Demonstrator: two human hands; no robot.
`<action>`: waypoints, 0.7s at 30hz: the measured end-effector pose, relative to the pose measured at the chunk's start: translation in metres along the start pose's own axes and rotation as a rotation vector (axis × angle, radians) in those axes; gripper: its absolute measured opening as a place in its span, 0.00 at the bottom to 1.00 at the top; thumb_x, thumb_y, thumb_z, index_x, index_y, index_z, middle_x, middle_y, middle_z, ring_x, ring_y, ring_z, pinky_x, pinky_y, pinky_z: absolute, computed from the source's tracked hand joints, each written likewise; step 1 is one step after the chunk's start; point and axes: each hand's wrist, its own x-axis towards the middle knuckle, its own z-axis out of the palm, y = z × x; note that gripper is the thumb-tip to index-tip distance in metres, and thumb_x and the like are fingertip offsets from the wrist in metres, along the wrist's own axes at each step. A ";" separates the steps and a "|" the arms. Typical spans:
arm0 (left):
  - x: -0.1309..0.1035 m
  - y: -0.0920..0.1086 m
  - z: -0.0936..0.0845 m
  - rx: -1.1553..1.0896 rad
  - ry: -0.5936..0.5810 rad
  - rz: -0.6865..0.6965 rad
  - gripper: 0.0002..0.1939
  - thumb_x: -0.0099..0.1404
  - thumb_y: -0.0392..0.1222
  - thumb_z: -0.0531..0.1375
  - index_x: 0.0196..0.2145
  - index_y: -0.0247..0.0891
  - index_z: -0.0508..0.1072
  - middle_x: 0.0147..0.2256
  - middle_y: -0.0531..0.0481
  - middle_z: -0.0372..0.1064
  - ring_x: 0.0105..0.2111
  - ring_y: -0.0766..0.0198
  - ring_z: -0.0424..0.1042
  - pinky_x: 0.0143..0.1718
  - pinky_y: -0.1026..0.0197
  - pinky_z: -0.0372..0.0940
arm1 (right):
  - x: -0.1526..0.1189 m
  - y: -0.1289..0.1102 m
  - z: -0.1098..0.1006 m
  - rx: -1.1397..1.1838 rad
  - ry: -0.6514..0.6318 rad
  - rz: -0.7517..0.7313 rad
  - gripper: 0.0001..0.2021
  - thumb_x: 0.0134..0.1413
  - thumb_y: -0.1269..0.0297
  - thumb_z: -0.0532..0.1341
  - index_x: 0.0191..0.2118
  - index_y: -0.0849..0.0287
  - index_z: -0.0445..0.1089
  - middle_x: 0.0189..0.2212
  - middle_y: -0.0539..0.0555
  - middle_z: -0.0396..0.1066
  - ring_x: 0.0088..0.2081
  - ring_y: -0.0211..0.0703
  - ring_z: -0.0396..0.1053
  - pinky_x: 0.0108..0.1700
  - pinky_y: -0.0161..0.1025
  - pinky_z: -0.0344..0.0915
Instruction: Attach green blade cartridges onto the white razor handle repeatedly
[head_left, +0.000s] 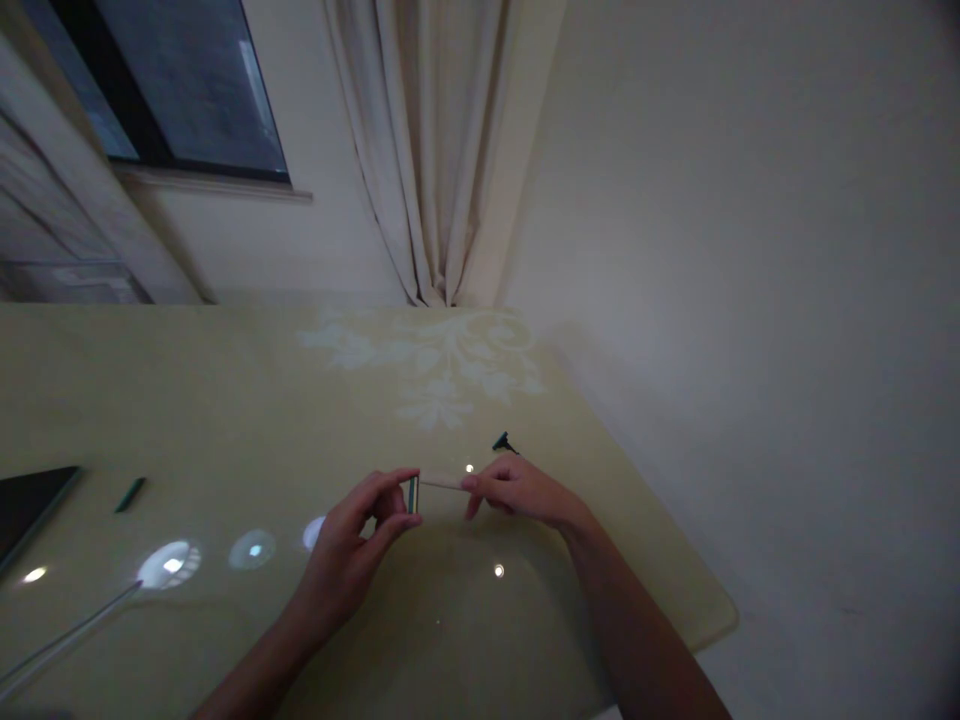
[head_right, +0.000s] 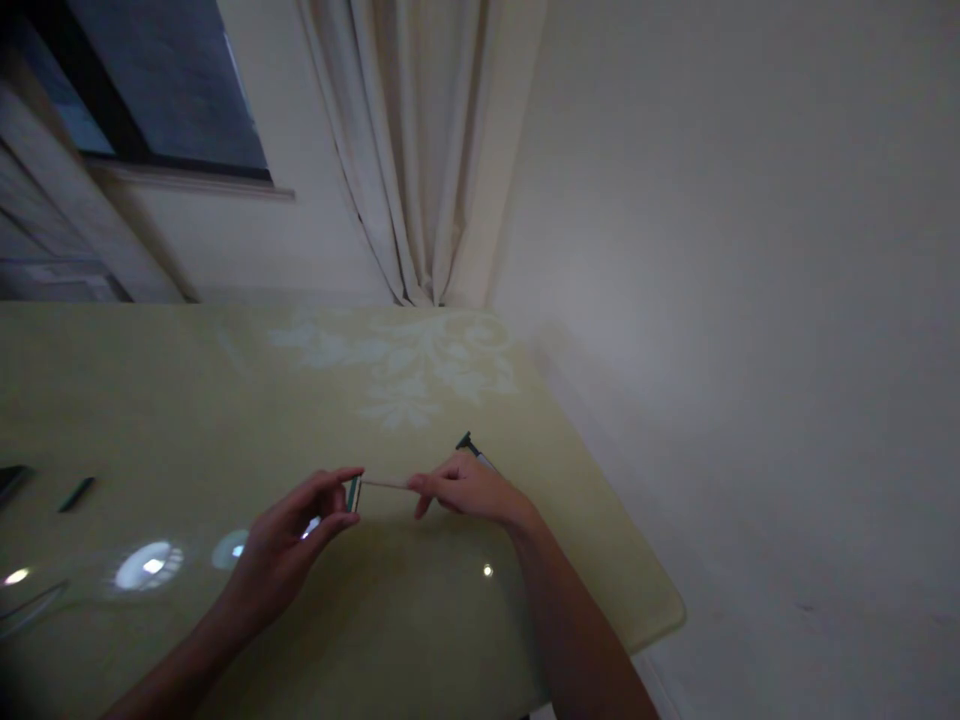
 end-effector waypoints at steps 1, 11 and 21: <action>0.000 0.000 0.000 0.001 0.001 0.001 0.17 0.67 0.39 0.67 0.53 0.45 0.81 0.29 0.56 0.69 0.28 0.65 0.71 0.32 0.64 0.67 | 0.000 0.000 -0.001 0.012 0.010 -0.015 0.33 0.67 0.35 0.59 0.35 0.63 0.85 0.15 0.43 0.52 0.19 0.32 0.48 0.24 0.36 0.46; 0.000 0.000 -0.001 -0.014 0.025 -0.026 0.16 0.67 0.40 0.67 0.53 0.44 0.81 0.30 0.56 0.68 0.29 0.65 0.71 0.33 0.64 0.67 | 0.002 -0.003 0.004 -0.093 0.036 0.022 0.35 0.67 0.33 0.58 0.36 0.63 0.86 0.15 0.44 0.55 0.20 0.33 0.52 0.26 0.36 0.48; 0.000 0.003 0.000 -0.037 0.031 -0.034 0.16 0.67 0.41 0.67 0.52 0.43 0.81 0.29 0.55 0.69 0.29 0.65 0.72 0.32 0.64 0.68 | 0.003 0.001 0.002 0.009 0.028 0.054 0.34 0.66 0.33 0.60 0.37 0.63 0.85 0.15 0.44 0.56 0.18 0.32 0.51 0.25 0.35 0.48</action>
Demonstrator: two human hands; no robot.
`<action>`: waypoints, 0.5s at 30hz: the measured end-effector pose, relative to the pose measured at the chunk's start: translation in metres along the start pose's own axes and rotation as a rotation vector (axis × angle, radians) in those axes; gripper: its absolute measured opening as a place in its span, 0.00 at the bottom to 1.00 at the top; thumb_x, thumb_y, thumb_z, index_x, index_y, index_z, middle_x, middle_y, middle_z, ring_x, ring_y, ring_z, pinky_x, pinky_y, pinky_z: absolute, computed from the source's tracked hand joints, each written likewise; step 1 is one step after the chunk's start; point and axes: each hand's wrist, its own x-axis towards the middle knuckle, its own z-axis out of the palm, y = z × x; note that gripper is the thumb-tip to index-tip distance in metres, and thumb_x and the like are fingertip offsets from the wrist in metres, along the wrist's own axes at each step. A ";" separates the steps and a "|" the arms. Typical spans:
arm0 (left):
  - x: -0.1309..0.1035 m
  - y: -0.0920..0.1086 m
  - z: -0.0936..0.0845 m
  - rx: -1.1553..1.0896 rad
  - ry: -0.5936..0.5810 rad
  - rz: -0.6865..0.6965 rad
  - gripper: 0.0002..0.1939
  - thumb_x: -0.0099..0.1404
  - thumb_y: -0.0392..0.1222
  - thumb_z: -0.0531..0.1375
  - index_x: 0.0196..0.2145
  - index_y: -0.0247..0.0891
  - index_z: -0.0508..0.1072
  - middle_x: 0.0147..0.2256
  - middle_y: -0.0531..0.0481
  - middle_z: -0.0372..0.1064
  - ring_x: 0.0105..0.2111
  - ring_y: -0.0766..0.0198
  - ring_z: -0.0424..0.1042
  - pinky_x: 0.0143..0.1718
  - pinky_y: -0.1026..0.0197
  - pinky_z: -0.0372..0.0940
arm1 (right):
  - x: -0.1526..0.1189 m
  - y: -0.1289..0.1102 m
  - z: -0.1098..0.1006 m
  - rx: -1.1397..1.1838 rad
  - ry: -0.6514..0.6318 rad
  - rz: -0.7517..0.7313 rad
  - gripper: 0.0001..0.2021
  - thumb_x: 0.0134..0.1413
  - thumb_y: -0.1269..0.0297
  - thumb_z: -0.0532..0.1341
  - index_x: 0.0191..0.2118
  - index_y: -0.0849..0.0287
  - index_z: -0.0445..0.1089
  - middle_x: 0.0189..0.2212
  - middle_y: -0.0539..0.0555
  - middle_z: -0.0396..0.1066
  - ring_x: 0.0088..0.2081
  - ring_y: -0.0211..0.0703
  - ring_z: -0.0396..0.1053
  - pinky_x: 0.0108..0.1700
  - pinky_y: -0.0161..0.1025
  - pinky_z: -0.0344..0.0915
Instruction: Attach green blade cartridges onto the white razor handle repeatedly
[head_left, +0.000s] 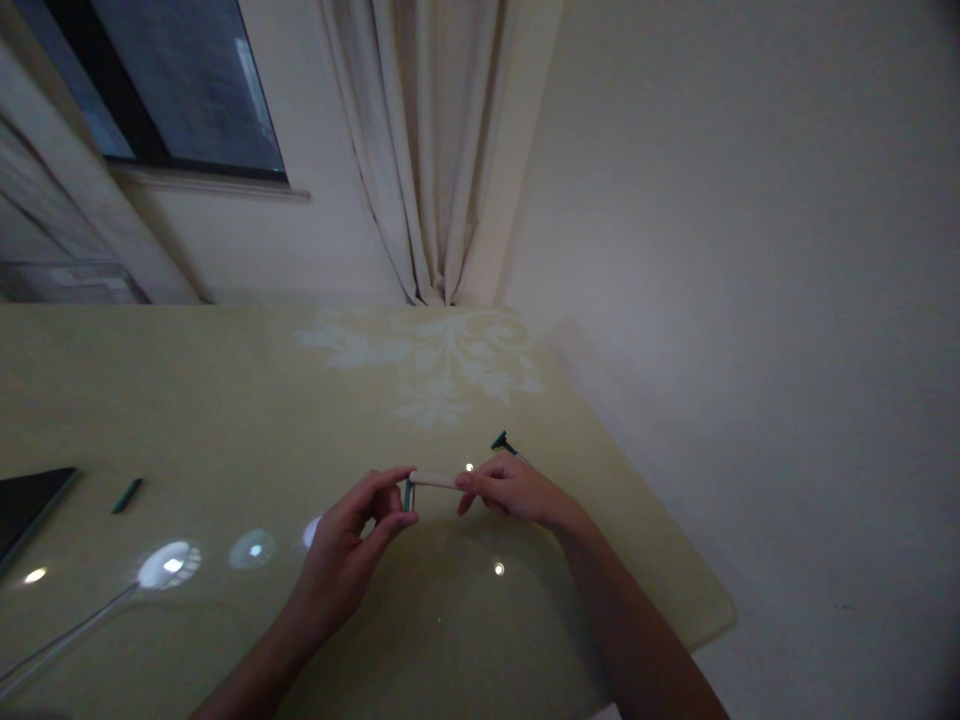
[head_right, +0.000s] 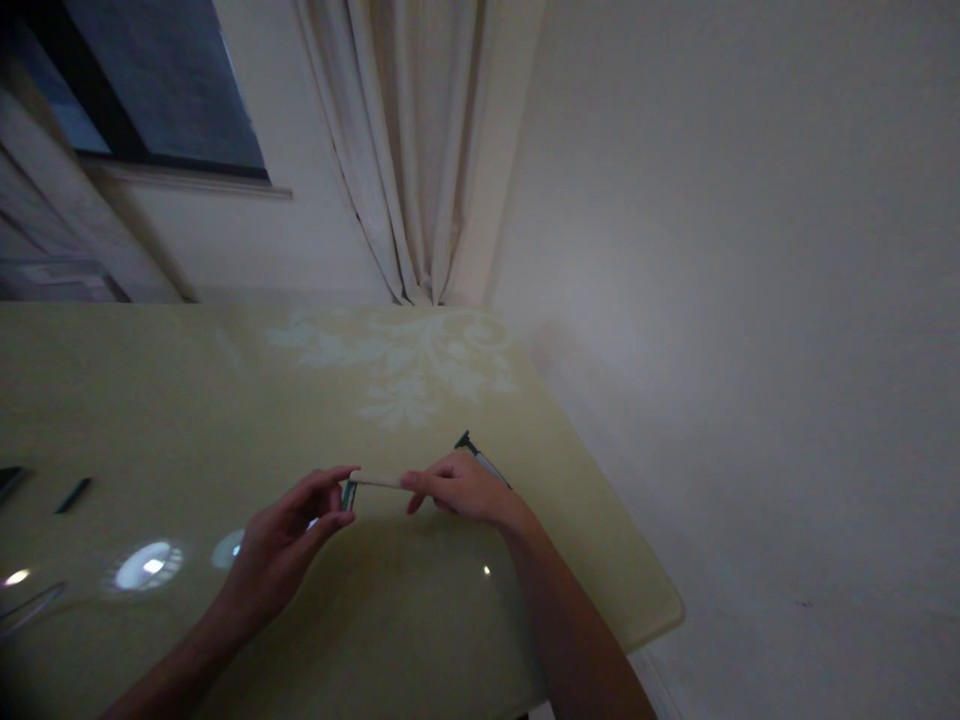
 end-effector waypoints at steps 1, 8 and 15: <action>0.000 0.000 0.000 -0.004 0.002 -0.007 0.16 0.66 0.40 0.67 0.52 0.43 0.81 0.29 0.55 0.69 0.29 0.65 0.72 0.32 0.64 0.67 | 0.000 0.000 -0.001 0.011 -0.003 0.004 0.33 0.65 0.34 0.60 0.37 0.64 0.85 0.15 0.44 0.55 0.18 0.32 0.50 0.25 0.35 0.48; -0.001 0.001 0.000 -0.034 -0.005 -0.026 0.15 0.65 0.40 0.68 0.50 0.43 0.81 0.29 0.56 0.70 0.28 0.65 0.72 0.32 0.64 0.68 | -0.002 -0.002 0.000 0.043 0.013 -0.017 0.33 0.66 0.34 0.61 0.34 0.64 0.84 0.15 0.43 0.54 0.19 0.32 0.49 0.25 0.36 0.45; -0.001 -0.001 0.001 -0.030 -0.002 -0.041 0.16 0.66 0.41 0.68 0.51 0.43 0.81 0.29 0.56 0.69 0.29 0.65 0.71 0.31 0.64 0.67 | -0.002 -0.004 -0.003 -0.025 0.056 -0.028 0.33 0.63 0.33 0.62 0.31 0.64 0.84 0.16 0.44 0.51 0.20 0.33 0.48 0.26 0.37 0.43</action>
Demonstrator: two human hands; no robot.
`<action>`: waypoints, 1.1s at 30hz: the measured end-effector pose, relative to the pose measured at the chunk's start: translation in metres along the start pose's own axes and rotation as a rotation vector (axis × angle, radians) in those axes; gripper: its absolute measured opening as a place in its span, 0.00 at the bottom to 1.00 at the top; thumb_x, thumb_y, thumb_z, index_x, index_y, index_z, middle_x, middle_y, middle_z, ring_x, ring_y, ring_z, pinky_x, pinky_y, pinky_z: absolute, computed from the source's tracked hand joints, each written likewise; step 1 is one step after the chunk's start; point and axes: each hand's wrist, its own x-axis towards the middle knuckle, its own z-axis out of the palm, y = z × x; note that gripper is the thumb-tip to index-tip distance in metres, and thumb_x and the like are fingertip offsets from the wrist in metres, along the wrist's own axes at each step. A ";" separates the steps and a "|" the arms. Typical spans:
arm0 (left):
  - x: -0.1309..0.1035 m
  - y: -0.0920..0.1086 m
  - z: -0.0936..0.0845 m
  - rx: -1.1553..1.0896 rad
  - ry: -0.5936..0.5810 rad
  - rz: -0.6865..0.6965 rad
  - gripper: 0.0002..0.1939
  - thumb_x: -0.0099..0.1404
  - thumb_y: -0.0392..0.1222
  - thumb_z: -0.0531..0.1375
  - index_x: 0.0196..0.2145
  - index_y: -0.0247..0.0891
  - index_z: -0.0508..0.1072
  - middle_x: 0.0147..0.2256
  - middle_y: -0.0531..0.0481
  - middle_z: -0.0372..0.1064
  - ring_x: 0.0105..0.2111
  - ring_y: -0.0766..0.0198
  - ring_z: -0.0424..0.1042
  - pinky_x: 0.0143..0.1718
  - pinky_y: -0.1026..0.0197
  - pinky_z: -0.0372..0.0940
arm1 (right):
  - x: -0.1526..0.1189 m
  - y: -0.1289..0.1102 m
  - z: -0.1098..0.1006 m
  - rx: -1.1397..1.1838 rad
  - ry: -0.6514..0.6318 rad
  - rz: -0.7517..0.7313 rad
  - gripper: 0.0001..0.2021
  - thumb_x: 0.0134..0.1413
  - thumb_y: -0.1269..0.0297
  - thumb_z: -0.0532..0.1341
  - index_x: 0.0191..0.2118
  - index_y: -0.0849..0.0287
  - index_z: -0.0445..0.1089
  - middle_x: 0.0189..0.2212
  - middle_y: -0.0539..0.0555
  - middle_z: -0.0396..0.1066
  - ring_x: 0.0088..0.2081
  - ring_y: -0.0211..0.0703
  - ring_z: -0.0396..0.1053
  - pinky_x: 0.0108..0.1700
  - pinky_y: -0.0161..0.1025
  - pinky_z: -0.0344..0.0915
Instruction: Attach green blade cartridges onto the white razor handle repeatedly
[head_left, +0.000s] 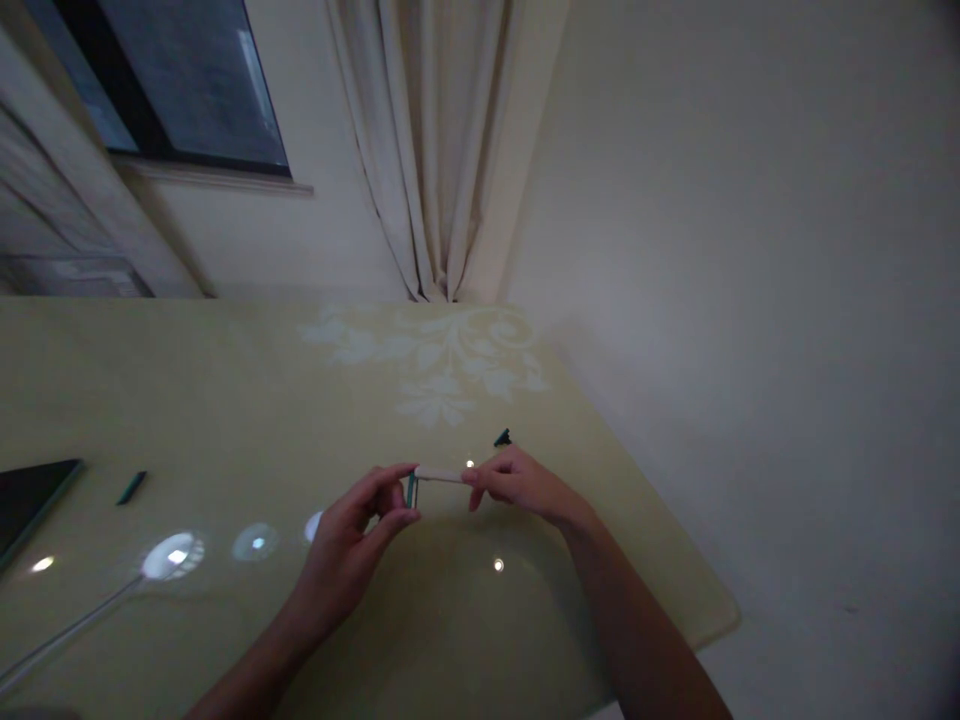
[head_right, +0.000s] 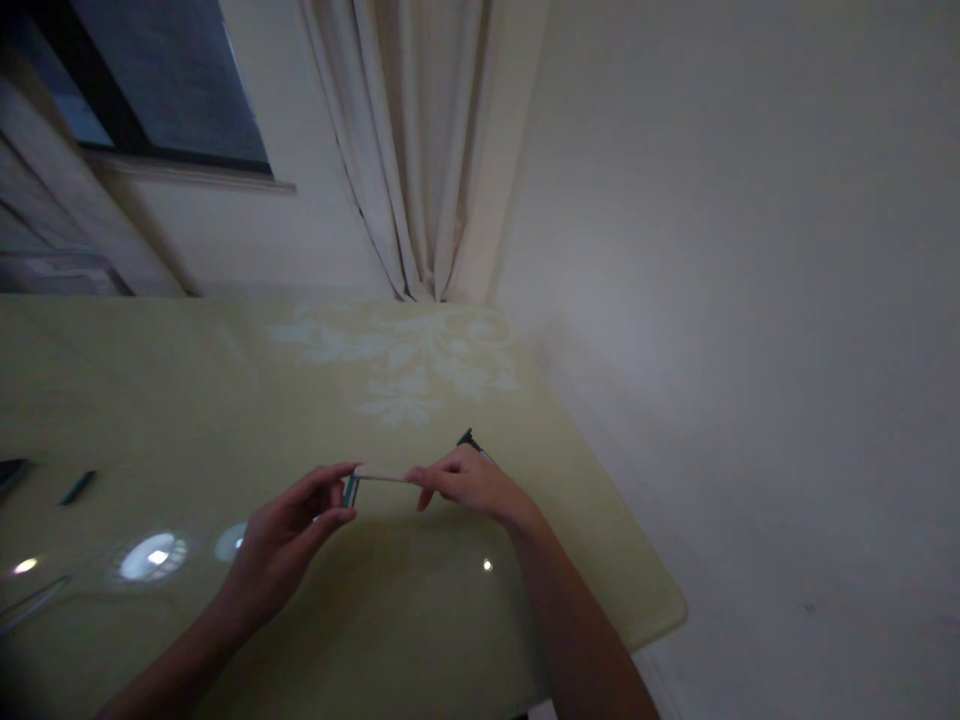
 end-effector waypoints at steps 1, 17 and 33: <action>0.000 -0.001 0.000 -0.001 -0.005 -0.002 0.16 0.66 0.41 0.68 0.52 0.43 0.81 0.29 0.56 0.69 0.28 0.65 0.71 0.31 0.64 0.67 | 0.000 0.000 0.000 0.000 0.018 -0.002 0.34 0.63 0.33 0.62 0.31 0.64 0.84 0.16 0.43 0.50 0.21 0.33 0.48 0.26 0.37 0.43; -0.001 0.003 0.000 -0.016 -0.020 -0.005 0.17 0.67 0.41 0.67 0.53 0.44 0.81 0.29 0.56 0.67 0.29 0.66 0.70 0.33 0.64 0.67 | 0.001 0.001 0.002 -0.035 -0.082 0.007 0.34 0.65 0.32 0.60 0.31 0.62 0.85 0.16 0.44 0.49 0.21 0.34 0.49 0.26 0.38 0.45; 0.000 0.004 -0.002 0.006 0.026 0.014 0.17 0.66 0.41 0.68 0.52 0.43 0.81 0.29 0.57 0.68 0.29 0.66 0.71 0.33 0.65 0.67 | -0.003 -0.001 0.000 -0.006 -0.145 0.032 0.34 0.64 0.32 0.60 0.32 0.62 0.85 0.16 0.43 0.48 0.21 0.33 0.48 0.27 0.38 0.45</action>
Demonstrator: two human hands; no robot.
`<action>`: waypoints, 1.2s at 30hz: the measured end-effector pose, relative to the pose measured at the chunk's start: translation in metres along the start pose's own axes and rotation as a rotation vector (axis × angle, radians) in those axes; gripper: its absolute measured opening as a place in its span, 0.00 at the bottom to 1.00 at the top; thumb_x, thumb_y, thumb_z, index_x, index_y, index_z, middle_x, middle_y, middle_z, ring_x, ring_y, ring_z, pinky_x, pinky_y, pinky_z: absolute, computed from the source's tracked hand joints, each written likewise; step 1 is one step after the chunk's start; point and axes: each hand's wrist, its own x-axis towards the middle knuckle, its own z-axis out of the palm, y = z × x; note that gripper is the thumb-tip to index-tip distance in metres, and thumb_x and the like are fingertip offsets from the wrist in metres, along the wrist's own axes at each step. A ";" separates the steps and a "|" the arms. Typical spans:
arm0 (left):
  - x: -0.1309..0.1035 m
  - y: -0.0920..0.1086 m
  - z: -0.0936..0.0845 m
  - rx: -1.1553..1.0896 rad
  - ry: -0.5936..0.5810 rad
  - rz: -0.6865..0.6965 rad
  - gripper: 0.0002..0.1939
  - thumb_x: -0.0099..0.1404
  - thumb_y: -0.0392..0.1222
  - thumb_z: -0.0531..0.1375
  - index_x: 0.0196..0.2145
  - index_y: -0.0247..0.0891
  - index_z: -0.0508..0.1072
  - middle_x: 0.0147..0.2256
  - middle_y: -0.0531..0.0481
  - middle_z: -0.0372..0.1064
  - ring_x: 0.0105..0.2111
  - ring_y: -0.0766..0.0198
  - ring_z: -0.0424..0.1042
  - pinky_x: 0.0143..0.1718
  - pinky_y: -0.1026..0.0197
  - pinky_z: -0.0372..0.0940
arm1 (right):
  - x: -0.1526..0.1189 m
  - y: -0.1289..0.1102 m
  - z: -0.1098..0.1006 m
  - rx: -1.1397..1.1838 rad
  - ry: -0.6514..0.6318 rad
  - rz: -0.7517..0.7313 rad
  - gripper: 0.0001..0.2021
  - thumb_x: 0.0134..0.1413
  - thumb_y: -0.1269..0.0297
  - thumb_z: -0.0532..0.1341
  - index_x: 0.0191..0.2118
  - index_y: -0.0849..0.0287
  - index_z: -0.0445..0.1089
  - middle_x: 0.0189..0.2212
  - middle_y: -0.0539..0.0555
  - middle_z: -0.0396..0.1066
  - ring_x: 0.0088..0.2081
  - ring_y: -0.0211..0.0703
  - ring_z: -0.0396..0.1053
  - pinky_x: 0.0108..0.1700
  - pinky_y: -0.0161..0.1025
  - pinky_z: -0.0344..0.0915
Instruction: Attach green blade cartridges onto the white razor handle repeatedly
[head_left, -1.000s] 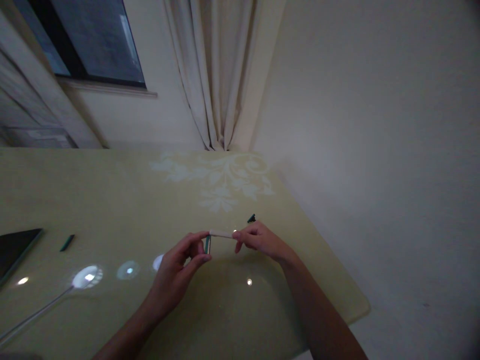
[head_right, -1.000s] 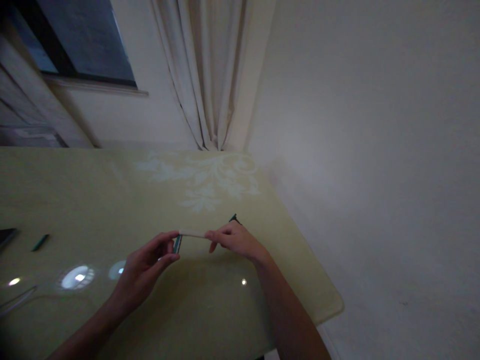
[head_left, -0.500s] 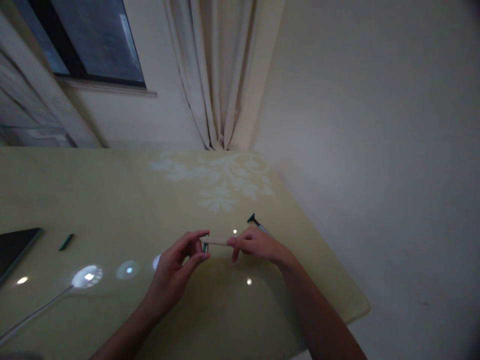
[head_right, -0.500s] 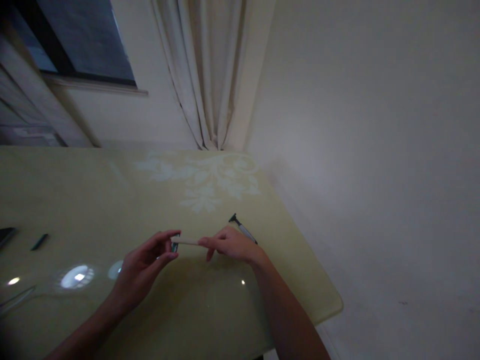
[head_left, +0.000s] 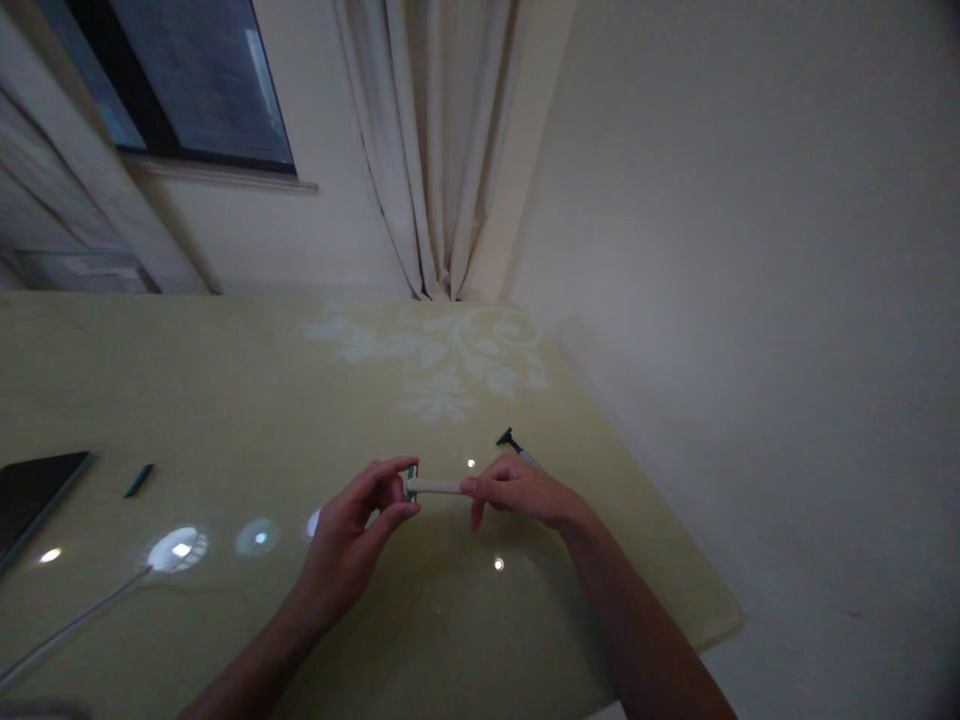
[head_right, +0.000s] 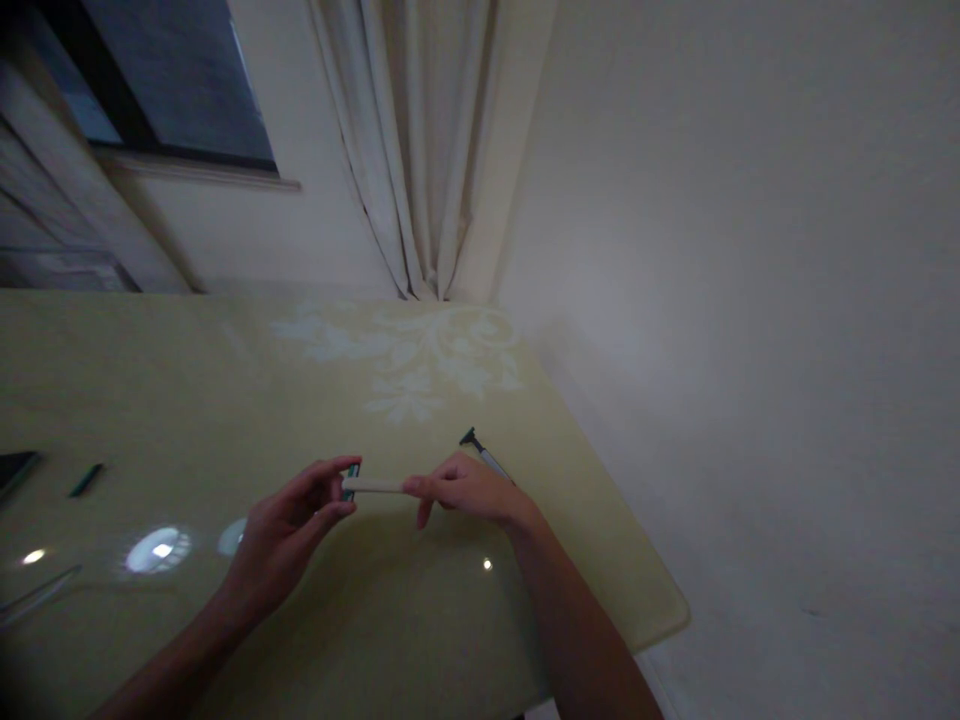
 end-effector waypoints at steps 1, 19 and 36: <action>0.000 0.000 0.000 -0.001 0.006 0.003 0.17 0.66 0.41 0.68 0.53 0.44 0.81 0.29 0.57 0.68 0.29 0.66 0.71 0.33 0.65 0.67 | 0.000 0.000 0.000 0.003 -0.022 0.004 0.34 0.65 0.32 0.60 0.32 0.62 0.85 0.16 0.43 0.47 0.21 0.33 0.47 0.27 0.38 0.45; -0.001 0.003 0.000 -0.022 -0.020 -0.016 0.17 0.68 0.42 0.66 0.54 0.43 0.80 0.30 0.56 0.67 0.30 0.65 0.71 0.33 0.64 0.66 | 0.002 0.005 -0.003 0.042 -0.031 -0.019 0.34 0.65 0.33 0.59 0.32 0.63 0.84 0.15 0.42 0.45 0.20 0.34 0.45 0.26 0.38 0.43; -0.001 0.002 -0.002 0.005 0.004 -0.007 0.16 0.68 0.42 0.66 0.53 0.42 0.80 0.30 0.56 0.67 0.30 0.66 0.71 0.34 0.64 0.67 | 0.002 0.004 -0.006 -0.019 0.024 -0.004 0.35 0.65 0.32 0.59 0.30 0.62 0.84 0.16 0.43 0.44 0.21 0.34 0.46 0.27 0.38 0.44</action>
